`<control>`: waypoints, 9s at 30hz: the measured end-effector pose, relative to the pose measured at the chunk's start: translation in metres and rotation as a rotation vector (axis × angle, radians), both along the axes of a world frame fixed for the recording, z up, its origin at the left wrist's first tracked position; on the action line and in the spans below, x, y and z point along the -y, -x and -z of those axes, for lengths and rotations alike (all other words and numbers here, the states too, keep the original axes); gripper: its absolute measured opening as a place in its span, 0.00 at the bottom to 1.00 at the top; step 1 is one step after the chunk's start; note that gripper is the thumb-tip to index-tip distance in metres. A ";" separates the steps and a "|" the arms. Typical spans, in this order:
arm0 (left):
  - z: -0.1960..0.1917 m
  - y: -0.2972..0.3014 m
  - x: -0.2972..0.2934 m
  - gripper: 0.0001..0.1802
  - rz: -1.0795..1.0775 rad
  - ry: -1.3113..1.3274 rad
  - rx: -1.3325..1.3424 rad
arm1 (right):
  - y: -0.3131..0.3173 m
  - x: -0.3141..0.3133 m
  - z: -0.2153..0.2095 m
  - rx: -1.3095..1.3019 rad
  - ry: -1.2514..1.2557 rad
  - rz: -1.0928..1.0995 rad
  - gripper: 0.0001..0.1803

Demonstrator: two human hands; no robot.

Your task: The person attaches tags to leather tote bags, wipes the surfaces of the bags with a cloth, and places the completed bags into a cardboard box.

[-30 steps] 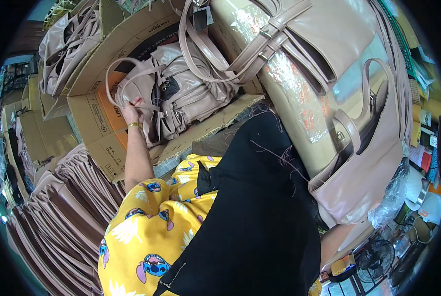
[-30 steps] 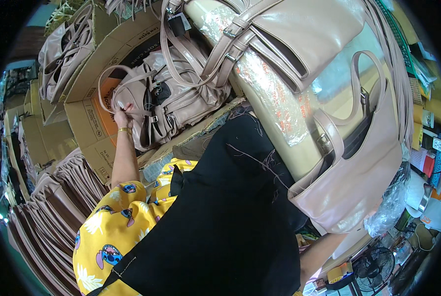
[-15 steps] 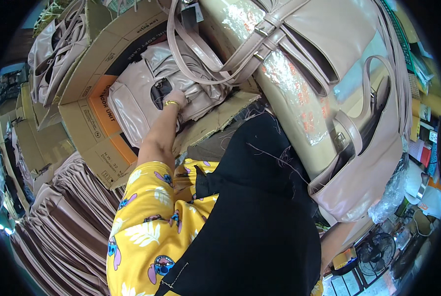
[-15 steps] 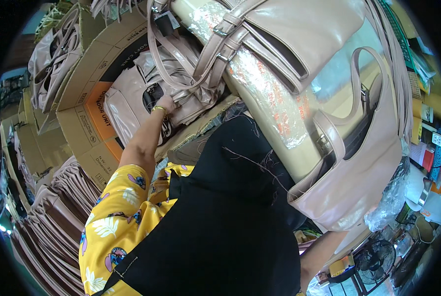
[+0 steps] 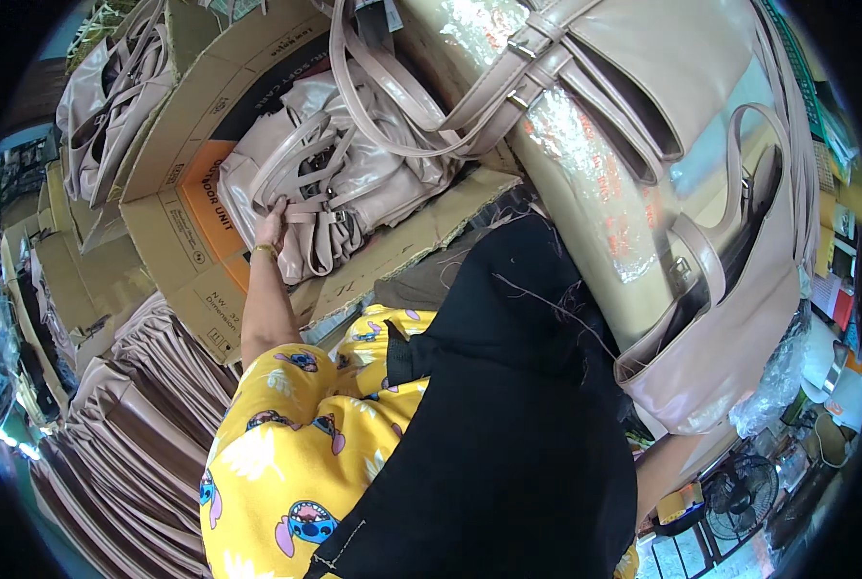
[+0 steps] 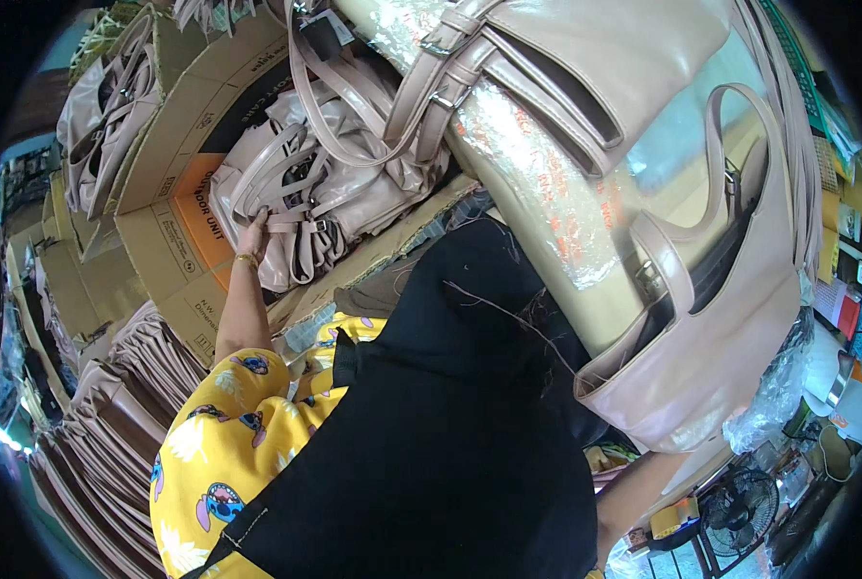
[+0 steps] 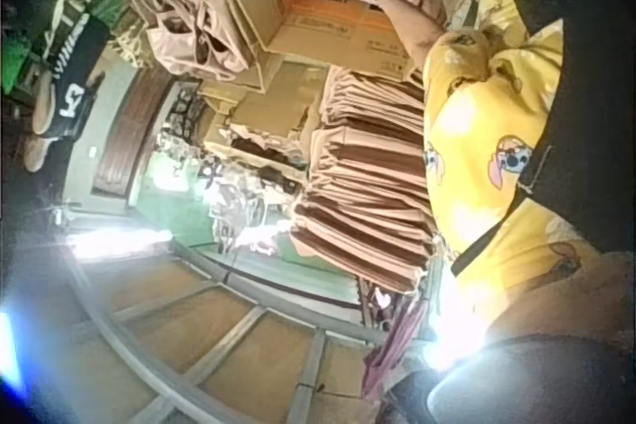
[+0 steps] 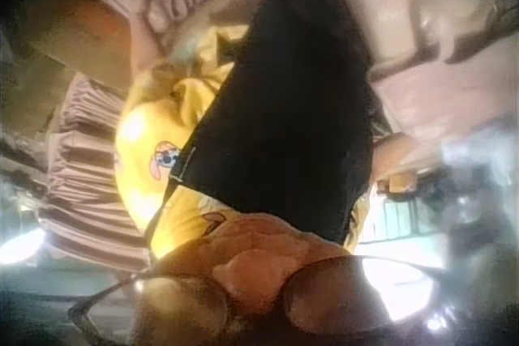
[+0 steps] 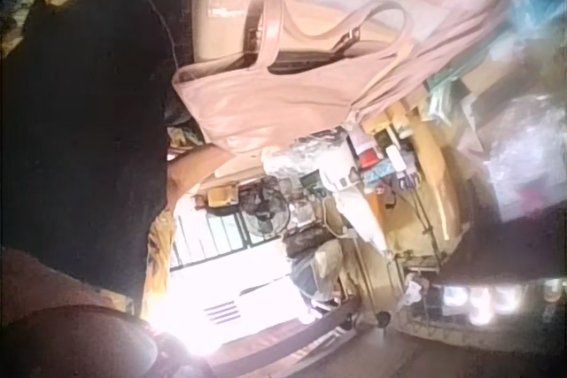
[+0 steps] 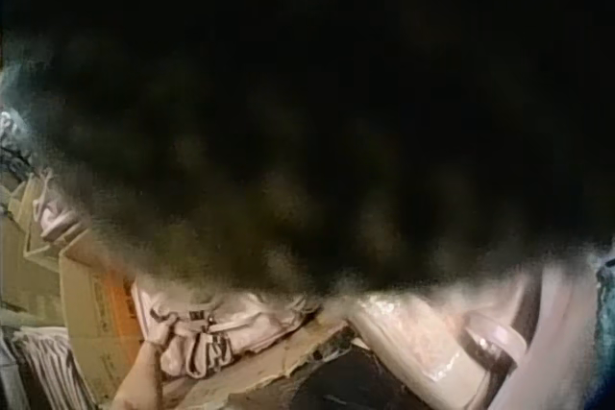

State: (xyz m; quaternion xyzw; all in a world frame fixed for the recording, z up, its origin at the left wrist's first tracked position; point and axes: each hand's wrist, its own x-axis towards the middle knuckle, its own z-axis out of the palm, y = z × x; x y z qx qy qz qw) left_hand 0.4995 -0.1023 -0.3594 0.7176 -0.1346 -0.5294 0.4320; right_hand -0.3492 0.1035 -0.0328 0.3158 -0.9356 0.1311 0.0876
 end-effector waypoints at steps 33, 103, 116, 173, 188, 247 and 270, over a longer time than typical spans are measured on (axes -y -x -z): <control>-0.400 0.367 0.034 0.09 1.864 0.512 -0.112 | -0.120 -0.031 -0.063 0.556 0.682 -0.117 0.12; -0.346 0.452 -0.013 0.09 1.601 1.320 0.114 | -0.264 0.017 -0.035 0.287 0.558 -0.611 0.17; -0.349 0.458 -0.007 0.09 1.565 1.677 0.303 | -0.265 0.018 -0.035 0.303 0.570 -0.563 0.19; -0.350 0.438 -0.008 0.06 1.358 1.330 0.174 | -0.277 0.031 -0.014 0.122 0.776 -0.531 0.19; -0.430 0.543 0.005 0.13 1.763 1.691 0.104 | -0.238 0.006 -0.065 0.773 0.831 -0.439 0.11; -0.338 0.538 -0.023 0.05 1.618 1.026 -0.283 | -0.227 0.039 -0.138 0.054 -0.210 -0.457 0.15; -0.360 0.521 -0.012 0.07 1.830 1.200 -0.229 | -0.239 0.012 -0.098 0.566 0.524 -0.234 0.19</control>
